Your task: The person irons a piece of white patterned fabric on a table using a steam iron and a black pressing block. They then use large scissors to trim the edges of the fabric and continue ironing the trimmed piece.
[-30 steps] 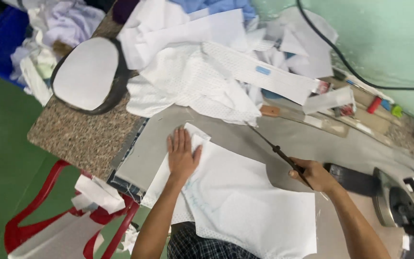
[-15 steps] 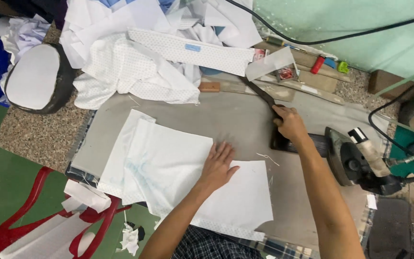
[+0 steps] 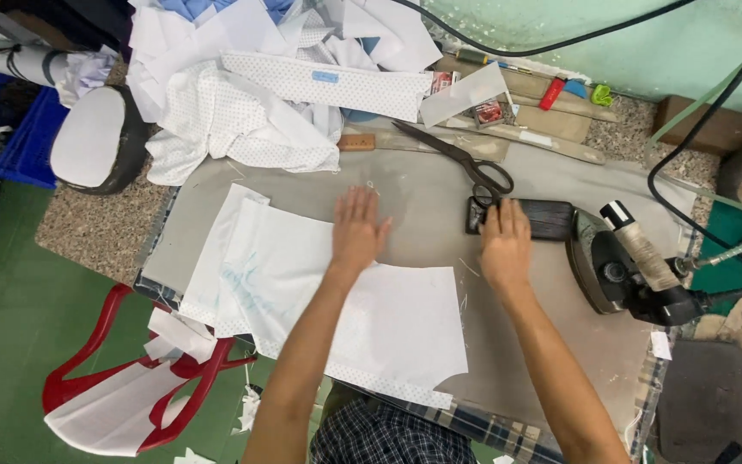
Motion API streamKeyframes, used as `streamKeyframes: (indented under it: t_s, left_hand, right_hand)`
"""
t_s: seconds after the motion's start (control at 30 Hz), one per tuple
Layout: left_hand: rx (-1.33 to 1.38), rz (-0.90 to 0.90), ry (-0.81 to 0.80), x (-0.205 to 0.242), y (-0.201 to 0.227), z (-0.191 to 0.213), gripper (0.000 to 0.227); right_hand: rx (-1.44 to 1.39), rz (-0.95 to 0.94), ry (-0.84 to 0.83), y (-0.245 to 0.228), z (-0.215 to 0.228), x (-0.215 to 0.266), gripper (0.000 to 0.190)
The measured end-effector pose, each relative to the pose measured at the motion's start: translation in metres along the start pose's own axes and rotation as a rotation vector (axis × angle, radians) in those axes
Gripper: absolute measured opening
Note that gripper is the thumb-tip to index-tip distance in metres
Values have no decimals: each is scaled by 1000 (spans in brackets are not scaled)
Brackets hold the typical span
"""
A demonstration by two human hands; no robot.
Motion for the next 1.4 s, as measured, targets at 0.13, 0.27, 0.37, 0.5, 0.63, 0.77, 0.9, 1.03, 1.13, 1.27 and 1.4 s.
streamKeyframes:
  t_s: [0.13,0.27,0.37,0.5,0.63,0.77,0.9,1.03,1.13,1.27,1.4]
  left_hand:
    - [-128,-28,-71,22,-82,35,49]
    - [-212,-86,-233,40,-132,29,45]
    - [4,-224,-337,39,-91,17,52]
    - [344,-578,-533,49,46,98,93]
    - [423,-476,-737,43,96,79,42]
    - [1258,53,-465,-24,134,182,37]
    - [2344,652,17,-72,90,275,38]
    - [2430,731,258,-39,-20,300,45]
    - [2102,955,399,28,-103,255,50]
    - [1784,1306,362,145,-202,131,56]
    - [1533,1410,284,243,-297,59,47]
  right_hand:
    - [-248,105,-144,-73,0,40,27]
    - [-175,52,-423,-94,-21,79,54]
    - [-69,-2,-516,-93,-30,99,39]
    - [-258,122,-267,-141,57,56,7]
    - [-160,125,51,-156,155,11,5]
    - [-83,-3,513,-181,274,-10,53]
    - [-29,-35,489,-207,317,-8,74]
    - [-90,34,324,-171,266,-2,82]
    - [-111,-146,218,-145,225,6,71]
    - [35,-217,-54,-111,155,43,69]
    - [107,-266,-558,-78,48,129,70]
Point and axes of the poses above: each hand's wrist, its own x-axis away from the middle knuckle, its own z-axis out of the back of the hand, y = z × x, the point moved 7 cm from there along -x, towards the middle knuckle, and after that the axes turned 5 degrees about y, right-handed, at the moved point
